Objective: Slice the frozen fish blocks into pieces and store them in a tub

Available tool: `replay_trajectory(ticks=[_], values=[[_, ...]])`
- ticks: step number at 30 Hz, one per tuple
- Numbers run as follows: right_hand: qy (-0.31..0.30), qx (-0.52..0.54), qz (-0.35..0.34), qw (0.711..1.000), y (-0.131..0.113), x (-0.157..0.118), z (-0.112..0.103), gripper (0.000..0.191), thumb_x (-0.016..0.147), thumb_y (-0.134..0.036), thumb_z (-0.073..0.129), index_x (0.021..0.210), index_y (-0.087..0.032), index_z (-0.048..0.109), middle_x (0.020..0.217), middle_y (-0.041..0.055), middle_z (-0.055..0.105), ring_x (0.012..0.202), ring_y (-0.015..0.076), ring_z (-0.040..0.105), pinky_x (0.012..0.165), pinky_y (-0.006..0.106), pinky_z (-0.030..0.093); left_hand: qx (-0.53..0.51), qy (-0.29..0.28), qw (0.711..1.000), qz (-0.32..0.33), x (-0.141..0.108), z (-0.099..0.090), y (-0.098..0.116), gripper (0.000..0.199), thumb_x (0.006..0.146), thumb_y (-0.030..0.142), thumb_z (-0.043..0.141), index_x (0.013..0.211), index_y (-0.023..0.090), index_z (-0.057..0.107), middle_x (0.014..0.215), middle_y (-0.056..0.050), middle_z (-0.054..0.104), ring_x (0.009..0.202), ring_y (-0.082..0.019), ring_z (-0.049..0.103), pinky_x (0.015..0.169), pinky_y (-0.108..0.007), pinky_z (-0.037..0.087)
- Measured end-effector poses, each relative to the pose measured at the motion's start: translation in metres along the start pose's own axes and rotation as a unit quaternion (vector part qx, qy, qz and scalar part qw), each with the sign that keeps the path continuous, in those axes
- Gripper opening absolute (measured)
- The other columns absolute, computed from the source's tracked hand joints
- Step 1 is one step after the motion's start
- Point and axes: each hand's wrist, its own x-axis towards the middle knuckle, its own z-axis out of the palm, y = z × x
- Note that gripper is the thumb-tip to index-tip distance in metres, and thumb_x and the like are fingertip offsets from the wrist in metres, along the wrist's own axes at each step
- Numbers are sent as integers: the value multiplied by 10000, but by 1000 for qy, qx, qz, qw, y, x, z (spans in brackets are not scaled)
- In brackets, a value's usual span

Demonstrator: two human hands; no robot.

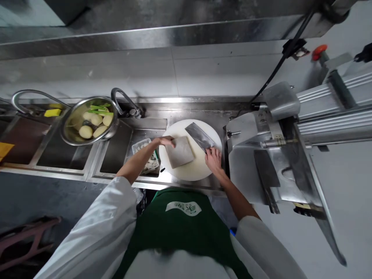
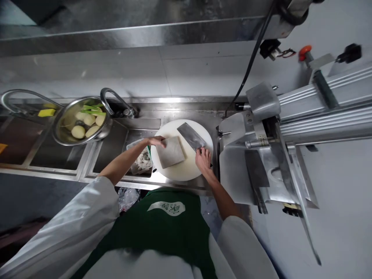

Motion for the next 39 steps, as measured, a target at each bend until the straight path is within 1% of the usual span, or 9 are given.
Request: replay_trajectory(ticks=[4,7,10,13,19,22,27,31,39], values=[[-20,120,-71,990,-32,5,11,376,1038,-248,441,1314,-152,678,1283,182,661,1219,300,551,1108,399,390,178,18,983,37,0,5,-6,460,567,144,904,1004,119,764,994,-129,724,983,-268,658,927,-313,501],[-68,231,-28,970,-48,16,30,327,977,-159,447,1138,-155,731,1080,128,731,1023,244,636,992,345,476,217,45,965,140,-28,53,-9,305,766,275,851,1017,138,745,1136,-184,682,1136,-322,613,1017,-364,462],[-36,329,11,944,-51,21,49,344,885,-101,444,1043,-165,742,1033,92,728,956,212,652,919,323,516,245,12,956,163,-48,107,-11,331,796,361,856,1023,157,728,1142,-181,669,1158,-353,599,1017,-398,460],[-8,390,40,920,-48,18,60,354,778,-104,500,1015,-166,755,1055,86,710,910,198,645,882,323,534,257,26,953,160,-49,131,-15,295,809,323,845,1021,161,718,1137,-170,665,1143,-339,602,977,-378,470],[-47,421,88,902,-49,19,69,338,728,-148,547,985,-170,765,861,32,709,726,164,617,757,287,539,135,-8,976,168,-34,113,-22,269,919,372,703,1089,166,737,896,-60,688,770,-196,604,766,-285,467],[-39,400,86,912,-53,17,66,369,729,-148,559,1029,-175,772,896,39,721,793,180,633,830,315,547,113,-12,975,193,-30,103,-16,363,897,272,665,1246,201,734,1040,-66,728,827,-197,632,784,-275,466],[-29,316,14,948,-65,3,50,423,774,-128,586,1150,-179,771,1095,84,728,1013,232,633,998,360,506,100,-27,975,194,-23,101,-8,168,853,247,675,976,182,770,895,-37,731,774,-170,616,750,-256,457],[-32,290,-21,956,-70,-1,41,416,788,-106,596,1152,-190,779,1083,78,726,1044,243,622,1013,365,490,-43,-13,990,131,-21,115,-13,104,874,255,683,873,156,649,671,15,628,575,-114,571,612,-231,445],[-78,485,87,867,-54,12,52,263,865,-284,647,1028,-160,812,961,65,761,805,192,658,813,319,536,-314,-31,949,-17,-17,125,-14,387,793,192,859,1032,138,561,720,21,647,605,-165,725,590,-266,591]])
